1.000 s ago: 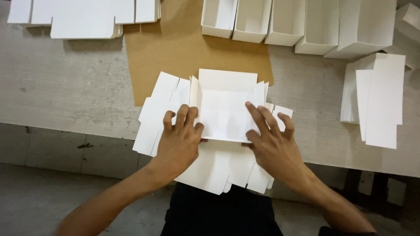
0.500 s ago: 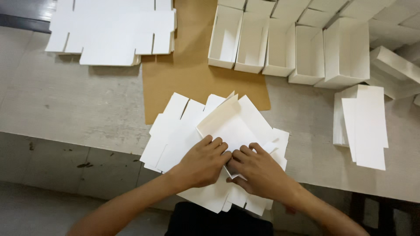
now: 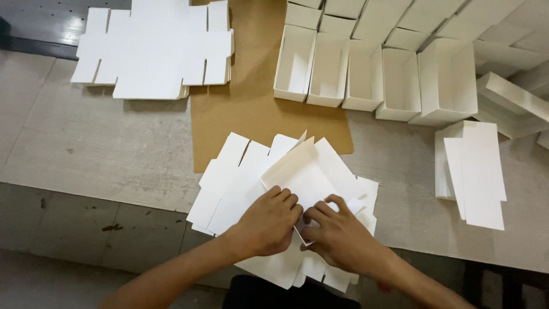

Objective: The person folds flat white cardboard pieces into rectangular boxes by hand. They fold the side flaps up, tuck the tabs into slots to form the box shape, and place the finished boxes in a stack.

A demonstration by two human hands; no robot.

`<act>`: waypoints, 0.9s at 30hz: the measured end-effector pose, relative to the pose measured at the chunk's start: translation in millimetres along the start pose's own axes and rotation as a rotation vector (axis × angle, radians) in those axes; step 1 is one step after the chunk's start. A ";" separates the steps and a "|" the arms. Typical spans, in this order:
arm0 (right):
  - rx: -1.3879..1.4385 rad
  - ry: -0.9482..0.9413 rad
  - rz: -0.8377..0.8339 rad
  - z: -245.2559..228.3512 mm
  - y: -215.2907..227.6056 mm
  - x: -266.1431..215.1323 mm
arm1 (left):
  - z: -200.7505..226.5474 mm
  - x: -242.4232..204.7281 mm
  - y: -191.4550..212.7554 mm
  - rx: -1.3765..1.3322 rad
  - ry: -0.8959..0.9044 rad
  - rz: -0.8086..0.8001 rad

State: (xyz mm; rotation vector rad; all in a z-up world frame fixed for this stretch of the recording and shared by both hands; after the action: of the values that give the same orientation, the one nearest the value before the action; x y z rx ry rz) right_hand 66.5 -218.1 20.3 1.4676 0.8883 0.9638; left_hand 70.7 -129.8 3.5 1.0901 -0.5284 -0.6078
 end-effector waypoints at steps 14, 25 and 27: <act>-0.264 -0.306 -0.128 24.3 3.4 -23.8 | 9.8 -27.3 21.8 0.205 0.117 0.048; -0.090 -0.105 -0.045 13.1 -24.9 -14.3 | 7.2 -21.9 -3.4 -0.017 -0.002 0.017; -0.092 -0.022 -0.013 14.7 -37.2 -18.3 | 5.8 -16.2 1.9 -0.102 0.067 -0.125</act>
State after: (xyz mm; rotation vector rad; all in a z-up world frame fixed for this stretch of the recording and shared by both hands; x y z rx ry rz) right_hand 72.4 -236.6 -19.2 1.3902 0.8255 0.9648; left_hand 55.4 -121.9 5.8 1.0483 -0.3693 -0.6979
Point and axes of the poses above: each hand's wrist, its own x-axis towards the middle knuckle, its own y-axis out of the back of the hand, z = x × y, the point moved 8 cm from there along x, towards the middle knuckle, and after that the axes turned 12 degrees about -x, right-handed, at the moved point
